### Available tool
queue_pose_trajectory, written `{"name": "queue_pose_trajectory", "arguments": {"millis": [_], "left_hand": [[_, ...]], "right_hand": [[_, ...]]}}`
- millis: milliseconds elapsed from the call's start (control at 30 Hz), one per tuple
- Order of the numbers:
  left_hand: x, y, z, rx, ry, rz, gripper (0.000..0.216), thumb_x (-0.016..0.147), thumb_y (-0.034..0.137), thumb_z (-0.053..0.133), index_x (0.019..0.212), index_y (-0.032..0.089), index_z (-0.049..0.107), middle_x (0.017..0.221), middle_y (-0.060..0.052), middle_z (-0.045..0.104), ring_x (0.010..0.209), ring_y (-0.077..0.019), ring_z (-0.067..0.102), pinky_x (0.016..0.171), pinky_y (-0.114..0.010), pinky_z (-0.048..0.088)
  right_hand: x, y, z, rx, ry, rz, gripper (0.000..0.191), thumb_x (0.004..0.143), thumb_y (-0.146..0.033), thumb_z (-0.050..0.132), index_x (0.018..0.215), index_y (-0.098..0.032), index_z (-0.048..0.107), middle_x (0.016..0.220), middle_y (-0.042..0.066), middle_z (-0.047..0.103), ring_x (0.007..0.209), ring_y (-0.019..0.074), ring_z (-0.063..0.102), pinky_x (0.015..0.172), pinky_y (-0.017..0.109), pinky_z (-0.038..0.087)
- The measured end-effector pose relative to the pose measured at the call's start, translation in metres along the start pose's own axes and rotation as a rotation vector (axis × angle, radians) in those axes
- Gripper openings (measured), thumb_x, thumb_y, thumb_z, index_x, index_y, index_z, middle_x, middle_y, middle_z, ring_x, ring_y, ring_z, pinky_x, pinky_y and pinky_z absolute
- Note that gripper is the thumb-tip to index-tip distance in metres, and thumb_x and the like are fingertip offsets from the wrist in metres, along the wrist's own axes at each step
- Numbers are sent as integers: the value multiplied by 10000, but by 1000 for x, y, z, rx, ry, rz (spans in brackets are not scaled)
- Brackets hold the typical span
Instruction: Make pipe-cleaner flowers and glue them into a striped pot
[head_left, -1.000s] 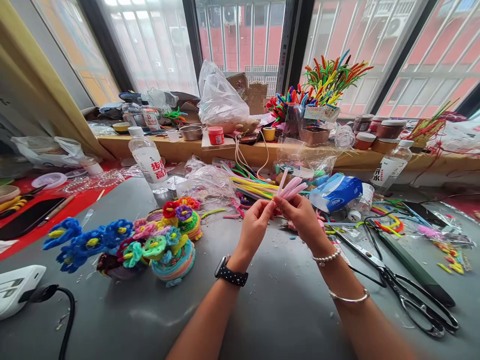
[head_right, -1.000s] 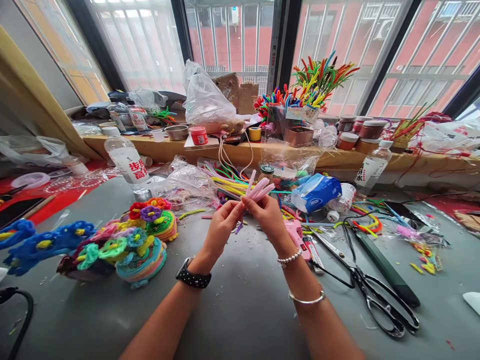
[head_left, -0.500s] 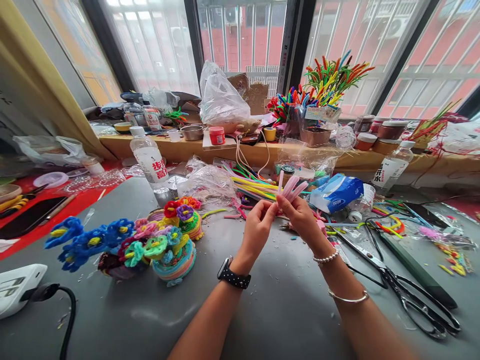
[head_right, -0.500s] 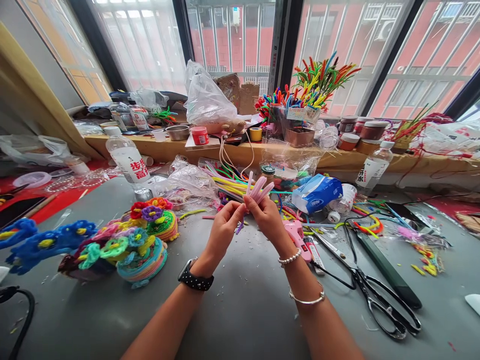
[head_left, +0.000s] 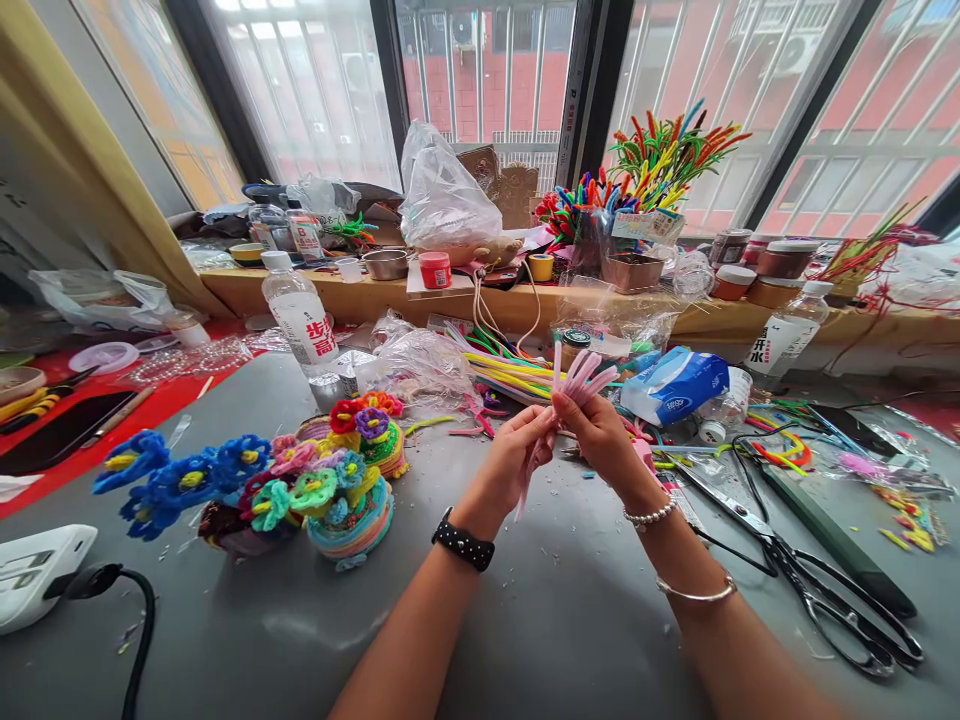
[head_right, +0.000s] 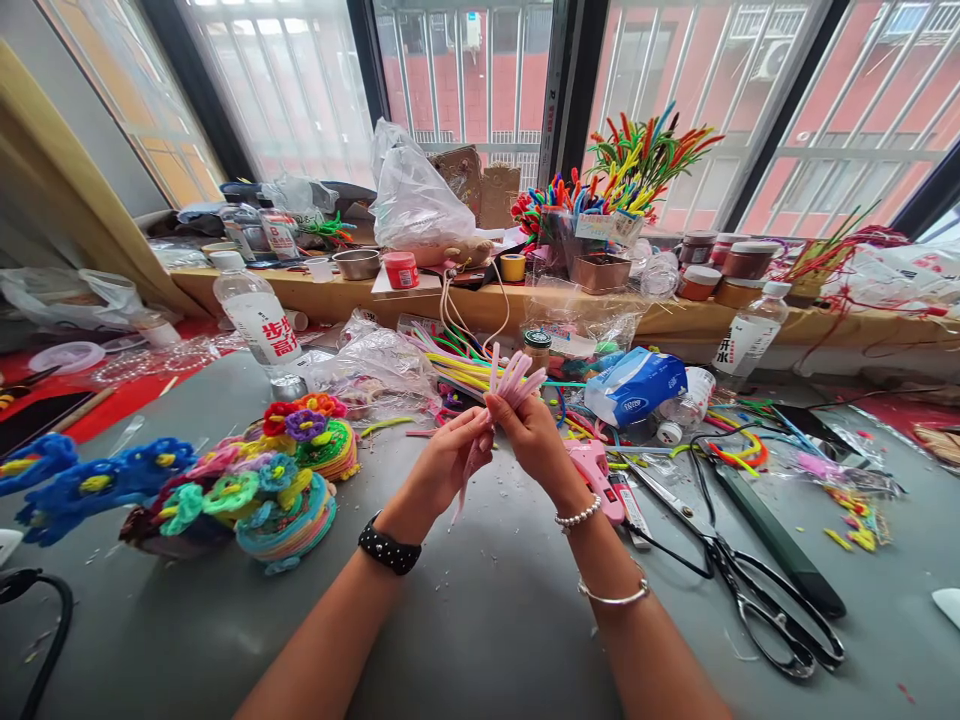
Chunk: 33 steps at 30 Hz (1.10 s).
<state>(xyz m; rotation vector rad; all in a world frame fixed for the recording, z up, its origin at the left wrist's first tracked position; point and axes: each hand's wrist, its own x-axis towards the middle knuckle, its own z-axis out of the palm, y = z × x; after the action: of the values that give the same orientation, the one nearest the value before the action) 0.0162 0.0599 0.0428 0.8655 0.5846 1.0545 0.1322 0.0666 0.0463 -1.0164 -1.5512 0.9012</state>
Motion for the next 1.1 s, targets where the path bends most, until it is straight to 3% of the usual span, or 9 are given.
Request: {"name": "queue_pose_trajectory", "arguments": {"millis": [233, 433, 533, 833, 1100], "left_hand": [[2, 0, -4, -98, -49, -64, 263, 603, 291, 665, 577, 138, 453, 460, 63, 397, 391, -8, 279, 386, -148, 203], [2, 1, 0, 2, 56, -9, 288, 618, 386, 648, 641, 123, 531, 515, 41, 456, 430, -18, 349, 402, -160, 228], [2, 1, 1, 43, 83, -15, 339, 621, 439, 629, 628, 109, 552, 507, 33, 455, 424, -19, 337, 386, -172, 201], [1, 3, -5, -278, -55, -209, 173, 614, 232, 683, 679, 115, 573, 545, 49, 466, 432, 8, 375, 414, -115, 285], [0, 1, -6, -333, -178, -169, 156, 627, 204, 672, 631, 117, 542, 507, 50, 461, 400, 16, 330, 432, -106, 306]], "right_hand": [[0, 2, 2, -2, -46, 2, 377, 773, -506, 433, 615, -175, 519, 543, 12, 537, 548, 135, 492, 526, 265, 397], [1, 2, 4, 34, 87, 8, 342, 742, -503, 480, 648, -175, 493, 560, 0, 508, 527, 113, 458, 489, 243, 378], [2, 3, 5, 103, 79, 40, 330, 733, -503, 494, 682, -177, 487, 556, -7, 501, 513, 112, 463, 476, 239, 381], [1, 9, 1, 222, -10, 64, 317, 731, -499, 508, 679, -186, 512, 577, -18, 498, 508, 103, 467, 481, 237, 387], [-1, -3, 3, 261, -22, 47, 346, 682, -520, 548, 642, -178, 521, 553, -32, 478, 487, 81, 429, 465, 217, 367]]}}
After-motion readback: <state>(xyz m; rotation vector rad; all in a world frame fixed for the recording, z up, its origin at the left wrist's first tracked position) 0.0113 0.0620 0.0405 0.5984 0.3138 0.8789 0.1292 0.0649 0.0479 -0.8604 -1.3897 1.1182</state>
